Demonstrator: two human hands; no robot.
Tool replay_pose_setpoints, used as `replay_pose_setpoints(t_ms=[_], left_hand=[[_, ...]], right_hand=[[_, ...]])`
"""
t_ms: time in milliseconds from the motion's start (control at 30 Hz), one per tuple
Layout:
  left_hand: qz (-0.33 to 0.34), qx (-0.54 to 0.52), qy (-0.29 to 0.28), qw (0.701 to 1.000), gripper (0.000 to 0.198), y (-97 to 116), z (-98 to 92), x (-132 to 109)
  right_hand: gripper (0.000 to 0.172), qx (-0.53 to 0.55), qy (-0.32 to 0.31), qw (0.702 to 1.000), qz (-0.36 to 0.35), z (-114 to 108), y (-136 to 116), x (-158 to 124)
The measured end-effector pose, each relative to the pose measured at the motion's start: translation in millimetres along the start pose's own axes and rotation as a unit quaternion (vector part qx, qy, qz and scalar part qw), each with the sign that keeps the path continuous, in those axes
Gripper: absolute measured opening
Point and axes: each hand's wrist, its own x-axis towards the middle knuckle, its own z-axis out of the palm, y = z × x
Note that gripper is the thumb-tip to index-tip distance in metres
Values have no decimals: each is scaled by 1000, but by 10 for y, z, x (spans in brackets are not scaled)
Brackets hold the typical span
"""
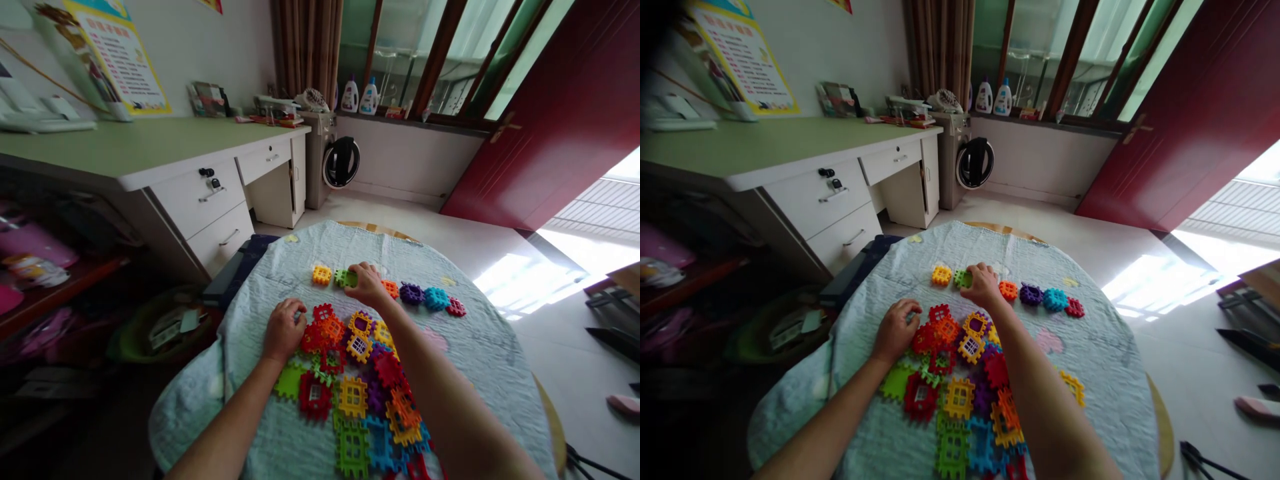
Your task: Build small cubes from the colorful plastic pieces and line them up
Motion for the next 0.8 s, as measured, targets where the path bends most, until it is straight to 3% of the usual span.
replay_pose_setpoints(t_ms=[233, 800], left_hand=[[-4, 7, 0, 1000, 14, 8, 2, 5], [-5, -1, 3, 1000, 14, 29, -14, 8]], right_hand=[[51, -35, -28, 999, 28, 117, 40, 311], [51, -55, -39, 997, 22, 198, 83, 371]])
